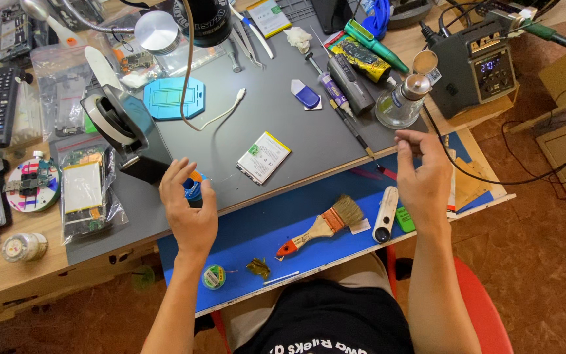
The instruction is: The person solders a small electronic component onto a battery pack using a soldering iron and solder wire. They then apply a small amount of flux to the soldered joint with a brush.
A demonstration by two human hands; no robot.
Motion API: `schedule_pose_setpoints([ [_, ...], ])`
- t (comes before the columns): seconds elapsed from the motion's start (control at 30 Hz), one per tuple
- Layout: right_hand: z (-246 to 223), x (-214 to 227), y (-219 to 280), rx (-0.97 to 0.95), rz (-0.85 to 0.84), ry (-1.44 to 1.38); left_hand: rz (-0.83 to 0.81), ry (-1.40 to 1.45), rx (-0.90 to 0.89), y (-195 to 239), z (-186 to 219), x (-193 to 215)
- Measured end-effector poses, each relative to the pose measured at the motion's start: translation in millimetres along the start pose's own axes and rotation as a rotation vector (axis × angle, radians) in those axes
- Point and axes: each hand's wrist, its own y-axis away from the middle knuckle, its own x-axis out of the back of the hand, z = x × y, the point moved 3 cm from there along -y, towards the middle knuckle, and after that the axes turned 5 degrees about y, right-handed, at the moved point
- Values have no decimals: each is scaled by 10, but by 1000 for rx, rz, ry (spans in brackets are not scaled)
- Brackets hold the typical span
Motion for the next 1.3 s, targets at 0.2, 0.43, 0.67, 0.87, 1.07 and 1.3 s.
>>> schedule_pose_setpoints([
  [0.2, -19, 80, 89, -48, -13, -66, -10, 66, 40, 5, -6, 37],
  [0.43, -416, -263, 310, 4, -190, -147, 0, 125, 74, 36, -54, 95],
  [0.67, -671, -478, 464, 61, -384, -159, -10, 131, 65, 62, -95, 117],
  [0.87, -742, -548, 487, 166, -395, -130, -5, 148, 71, 78, -149, 115],
  [1.07, -769, -611, 488, 219, -373, -112, -21, 153, 63, 100, -238, 105],
  [1.3, -941, -840, 477, 354, -358, -141, -8, 180, 38, 93, -247, 102],
])
